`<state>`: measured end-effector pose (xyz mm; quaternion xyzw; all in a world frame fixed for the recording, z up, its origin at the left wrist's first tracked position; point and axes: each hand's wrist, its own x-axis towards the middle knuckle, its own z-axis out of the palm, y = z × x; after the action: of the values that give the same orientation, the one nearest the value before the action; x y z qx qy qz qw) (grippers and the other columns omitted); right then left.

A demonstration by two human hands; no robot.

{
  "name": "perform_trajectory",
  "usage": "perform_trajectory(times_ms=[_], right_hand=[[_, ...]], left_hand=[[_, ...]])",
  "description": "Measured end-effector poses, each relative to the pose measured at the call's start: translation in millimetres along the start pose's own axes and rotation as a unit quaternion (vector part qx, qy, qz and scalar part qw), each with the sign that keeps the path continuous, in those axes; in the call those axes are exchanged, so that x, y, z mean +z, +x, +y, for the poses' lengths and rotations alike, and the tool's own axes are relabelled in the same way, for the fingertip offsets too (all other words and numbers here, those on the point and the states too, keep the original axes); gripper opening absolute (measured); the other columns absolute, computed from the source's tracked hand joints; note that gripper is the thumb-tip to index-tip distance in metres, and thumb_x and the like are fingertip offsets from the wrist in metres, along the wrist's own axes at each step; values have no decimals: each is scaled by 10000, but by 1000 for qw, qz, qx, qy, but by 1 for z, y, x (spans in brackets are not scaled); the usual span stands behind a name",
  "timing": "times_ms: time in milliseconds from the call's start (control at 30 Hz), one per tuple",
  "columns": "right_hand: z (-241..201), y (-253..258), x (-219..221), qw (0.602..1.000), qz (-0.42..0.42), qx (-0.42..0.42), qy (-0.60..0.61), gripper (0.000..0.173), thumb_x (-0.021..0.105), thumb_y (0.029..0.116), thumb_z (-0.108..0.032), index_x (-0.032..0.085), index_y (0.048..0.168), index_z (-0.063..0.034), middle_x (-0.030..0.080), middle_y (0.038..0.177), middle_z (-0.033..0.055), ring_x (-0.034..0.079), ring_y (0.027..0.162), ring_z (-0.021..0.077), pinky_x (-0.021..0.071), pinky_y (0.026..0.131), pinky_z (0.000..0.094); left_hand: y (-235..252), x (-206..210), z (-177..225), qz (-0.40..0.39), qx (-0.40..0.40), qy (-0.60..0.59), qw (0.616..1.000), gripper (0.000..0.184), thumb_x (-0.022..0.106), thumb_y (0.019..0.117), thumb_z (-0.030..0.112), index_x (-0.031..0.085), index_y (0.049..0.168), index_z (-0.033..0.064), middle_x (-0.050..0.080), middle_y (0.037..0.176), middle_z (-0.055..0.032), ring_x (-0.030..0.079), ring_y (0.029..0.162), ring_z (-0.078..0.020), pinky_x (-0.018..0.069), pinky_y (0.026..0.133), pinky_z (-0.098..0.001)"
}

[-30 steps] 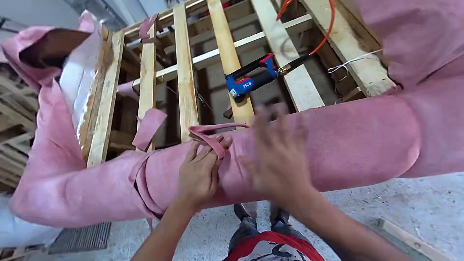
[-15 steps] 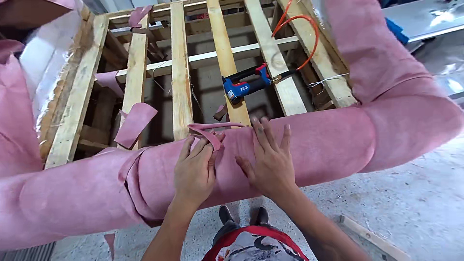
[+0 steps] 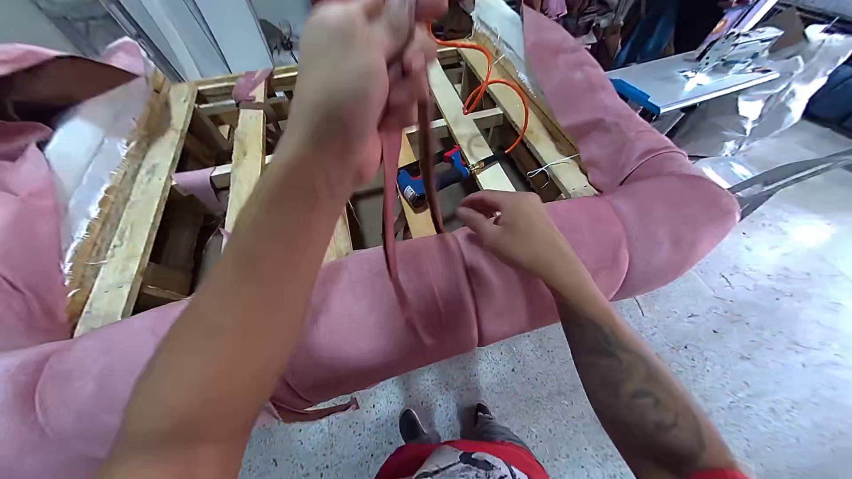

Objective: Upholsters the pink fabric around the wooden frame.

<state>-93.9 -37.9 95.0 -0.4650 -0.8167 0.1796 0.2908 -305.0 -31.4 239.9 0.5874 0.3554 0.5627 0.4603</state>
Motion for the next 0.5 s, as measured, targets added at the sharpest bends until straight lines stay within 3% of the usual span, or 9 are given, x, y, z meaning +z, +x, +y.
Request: perform_trajectory(times_ms=[67,133,200,267,300,367,400,467,500], right_hand=[[15,9,14,991,-54,-46,-110,497,629,986,-476,698,1242,-56,687,1271,130,597,1265,324,464,1057,601],[24,-18,46,981,-40,-93,-167,650,594,975,-533,602,1404,-45,538,1510,127,414,1465,346,222,1203,696],[48,-56,78,970,11,-119,-210,687,390,1033,-535,466,1540,-78,402,1633,74,295,1547,264,136,1242,673],[75,-72,79,964,59,-118,-232,574,289,1070,-406,428,1584,-191,385,1650,22,273,1558,250,135,1238,686],[88,-77,73,963,72,-102,-237,565,268,1052,-357,436,1579,-246,409,1635,20,282,1553,279,125,1218,716],[103,-79,59,967,82,-51,-235,583,255,1027,-322,448,1572,-245,390,1645,26,250,1561,315,75,1192,764],[105,-73,53,968,88,-25,-232,580,255,1031,-311,456,1566,-212,375,1653,34,229,1567,328,63,1181,782],[97,-56,45,974,98,2,-206,560,272,1057,-302,490,1525,-86,374,1647,98,207,1564,386,68,1171,799],[86,-49,47,978,94,-4,-187,557,289,1070,-306,483,1514,-31,353,1652,131,194,1559,420,89,1172,797]], left_hand=[[33,10,16,-5,34,-22,999,340,433,1043,7,503,720,89,464,586,27,370,436,-20,312,393,-131],[49,19,21,-11,53,-20,998,378,458,1009,-49,471,658,93,437,540,22,368,422,-21,321,397,-122],[44,21,12,6,51,-11,999,378,436,1005,-56,471,663,101,436,543,26,366,436,-21,316,415,-123],[25,17,7,33,30,23,999,342,423,1058,58,512,734,118,447,593,42,356,451,-23,300,411,-135],[8,13,2,52,19,47,997,289,414,1093,155,569,852,121,468,639,49,370,465,-31,309,412,-151],[-42,12,-23,94,-19,137,986,319,372,1125,302,624,1181,116,572,734,37,488,507,-55,421,427,-189],[-65,16,-43,109,-39,206,972,347,353,1128,319,612,1220,108,628,772,18,566,565,-80,492,480,-234],[-106,34,-101,117,-80,371,918,369,333,1129,293,626,1220,89,736,976,-13,714,855,-130,624,762,-360],[-119,47,-135,119,-86,451,881,382,340,1122,279,654,1219,85,736,1079,-27,704,1009,-152,596,905,-409]])
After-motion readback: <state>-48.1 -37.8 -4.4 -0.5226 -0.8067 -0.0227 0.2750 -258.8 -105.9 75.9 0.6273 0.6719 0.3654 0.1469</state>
